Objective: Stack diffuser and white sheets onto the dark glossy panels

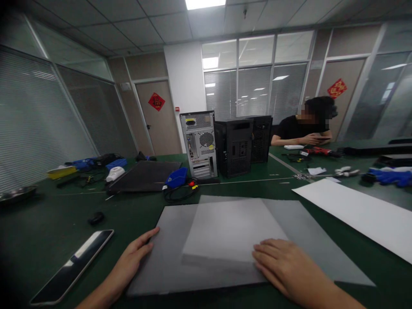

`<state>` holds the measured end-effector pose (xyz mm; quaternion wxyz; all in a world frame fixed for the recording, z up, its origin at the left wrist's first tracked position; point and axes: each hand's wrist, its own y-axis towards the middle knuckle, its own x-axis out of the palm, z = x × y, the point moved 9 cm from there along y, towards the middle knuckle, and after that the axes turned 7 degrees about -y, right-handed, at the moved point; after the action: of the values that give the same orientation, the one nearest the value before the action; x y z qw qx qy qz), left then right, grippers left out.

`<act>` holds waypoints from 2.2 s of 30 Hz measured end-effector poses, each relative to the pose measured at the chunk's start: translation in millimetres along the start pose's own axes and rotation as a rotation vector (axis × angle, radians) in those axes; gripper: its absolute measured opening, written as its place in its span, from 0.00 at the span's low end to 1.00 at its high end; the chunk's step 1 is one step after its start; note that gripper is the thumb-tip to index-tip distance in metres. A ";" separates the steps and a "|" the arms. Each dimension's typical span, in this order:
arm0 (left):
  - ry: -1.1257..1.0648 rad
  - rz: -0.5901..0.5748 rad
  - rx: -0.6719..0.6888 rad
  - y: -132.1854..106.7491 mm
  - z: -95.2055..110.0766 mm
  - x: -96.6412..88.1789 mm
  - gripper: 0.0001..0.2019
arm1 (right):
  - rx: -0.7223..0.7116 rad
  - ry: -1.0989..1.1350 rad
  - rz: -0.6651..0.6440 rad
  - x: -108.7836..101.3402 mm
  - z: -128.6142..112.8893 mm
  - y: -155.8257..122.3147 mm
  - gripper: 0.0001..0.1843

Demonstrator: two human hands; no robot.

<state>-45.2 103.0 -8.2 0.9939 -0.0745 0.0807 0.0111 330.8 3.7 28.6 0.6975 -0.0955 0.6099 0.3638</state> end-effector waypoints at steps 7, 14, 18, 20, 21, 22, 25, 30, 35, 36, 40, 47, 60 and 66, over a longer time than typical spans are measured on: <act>0.007 -0.023 0.013 0.8 -0.1 3.2 0.28 | 0.227 0.090 -0.003 4.7 39.8 -13.1 0.24; -0.008 -0.049 -0.010 -0.4 -2.2 8.9 0.32 | 0.418 0.053 -0.113 26.6 93.0 -39.5 0.20; -0.010 -0.050 0.041 1.4 -3.2 5.6 0.29 | 0.320 0.100 -0.109 18.8 67.3 -26.3 0.19; -0.014 -0.055 0.050 1.6 -5.0 4.5 0.27 | 0.249 0.119 -0.116 18.3 54.3 -21.2 0.21; -0.013 -0.054 0.056 1.6 -5.6 3.8 0.26 | 0.231 0.121 -0.114 18.9 51.7 -20.5 0.22; -0.010 -0.050 0.062 1.5 -6.0 3.1 0.26 | 0.230 0.116 -0.111 20.1 52.1 -21.2 0.22; 0.000 -0.039 0.078 1.9 -6.9 2.3 0.26 | 0.253 0.097 -0.116 27.8 62.6 -27.5 0.22; -0.027 -0.072 0.089 2.2 -5.2 7.4 0.27 | 0.239 0.069 -0.118 34.9 75.3 -33.2 0.20; -0.012 -0.057 0.085 1.2 -2.6 5.7 0.25 | 0.247 0.046 -0.093 30.0 75.6 -31.5 0.18; -0.010 -0.054 0.089 1.2 -2.3 5.0 0.25 | 0.243 0.036 -0.090 29.3 74.5 -31.0 0.18; -0.012 -0.060 0.100 1.8 -2.2 4.9 0.24 | 0.196 0.001 -0.058 25.0 68.7 -27.8 0.20; -0.058 -0.061 0.071 -0.1 -2.4 6.8 0.24 | 0.247 0.093 -0.096 24.1 73.2 -28.5 0.18; -0.135 -0.070 0.045 0.6 -5.5 9.4 0.25 | 0.380 0.284 -0.199 58.2 98.3 -45.8 0.31; -0.151 -0.074 0.049 1.4 -7.0 8.6 0.25 | 0.387 0.310 -0.271 65.1 98.3 -48.2 0.29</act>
<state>-37.8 103.5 -16.6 0.9984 -0.0521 0.0028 -0.0219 437.1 51.3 -22.9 0.6436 -0.0956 0.7490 0.1250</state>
